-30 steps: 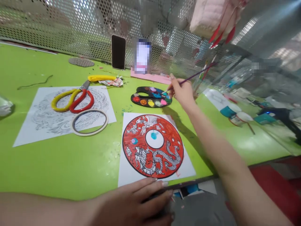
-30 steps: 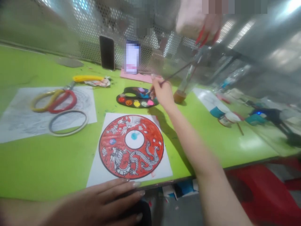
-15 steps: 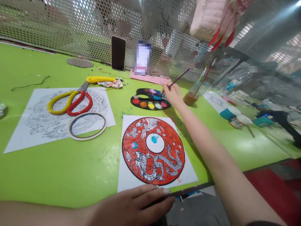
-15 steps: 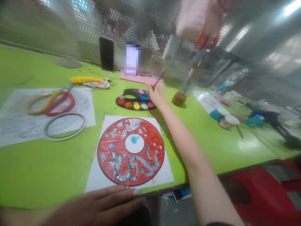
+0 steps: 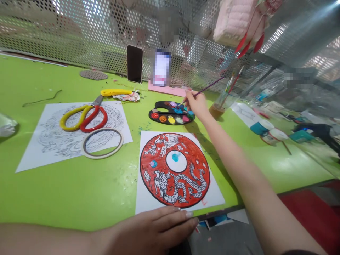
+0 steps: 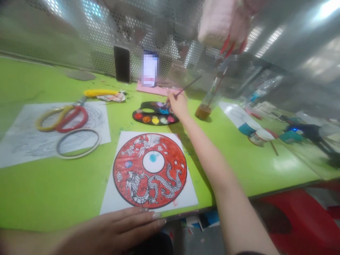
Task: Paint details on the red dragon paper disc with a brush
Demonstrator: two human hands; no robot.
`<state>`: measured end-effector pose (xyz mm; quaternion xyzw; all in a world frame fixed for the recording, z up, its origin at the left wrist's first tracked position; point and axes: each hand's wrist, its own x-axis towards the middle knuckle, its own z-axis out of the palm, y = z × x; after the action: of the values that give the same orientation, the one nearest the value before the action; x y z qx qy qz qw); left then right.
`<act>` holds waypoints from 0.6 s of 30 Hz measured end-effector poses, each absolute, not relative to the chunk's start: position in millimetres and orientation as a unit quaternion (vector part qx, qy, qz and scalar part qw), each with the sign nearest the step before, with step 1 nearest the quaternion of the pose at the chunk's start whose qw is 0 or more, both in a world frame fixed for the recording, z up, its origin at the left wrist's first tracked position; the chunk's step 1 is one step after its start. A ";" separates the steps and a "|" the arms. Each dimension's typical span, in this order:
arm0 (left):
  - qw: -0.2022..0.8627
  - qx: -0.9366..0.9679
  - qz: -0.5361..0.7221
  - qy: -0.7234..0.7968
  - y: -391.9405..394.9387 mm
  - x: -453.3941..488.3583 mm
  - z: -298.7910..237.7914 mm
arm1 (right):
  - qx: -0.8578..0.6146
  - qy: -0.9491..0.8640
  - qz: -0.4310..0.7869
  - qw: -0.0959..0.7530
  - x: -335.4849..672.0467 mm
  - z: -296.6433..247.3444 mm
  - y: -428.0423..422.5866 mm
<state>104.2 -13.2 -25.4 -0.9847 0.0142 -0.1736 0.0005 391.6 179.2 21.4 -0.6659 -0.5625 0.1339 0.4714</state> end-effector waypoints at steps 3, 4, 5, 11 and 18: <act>0.008 -0.983 -0.182 0.021 -12.3 103.8 -26.8 | -0.639 -0.564 0.164 0.496 388.2 39.9 166.5; 0.014 -0.982 -0.190 0.019 -11.8 103.6 -26.9 | -0.630 -0.566 0.179 0.499 386.5 45.6 158.9; 0.017 -0.980 -0.195 0.021 -11.4 103.4 -26.6 | -0.623 -0.569 0.195 0.500 384.5 50.4 149.4; 0.014 -0.984 -0.177 0.014 -8.5 104.2 -20.9 | -0.583 -0.609 0.300 0.447 372.9 45.0 65.1; 0.015 -0.986 -0.166 0.029 -2.8 105.1 -14.3 | -0.565 -0.634 0.356 0.391 373.2 8.0 4.9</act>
<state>105.1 -2.8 -14.3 -0.9855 0.0292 -0.1664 0.0148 373.2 4.9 8.0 -0.5647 -0.6340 0.3558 0.3905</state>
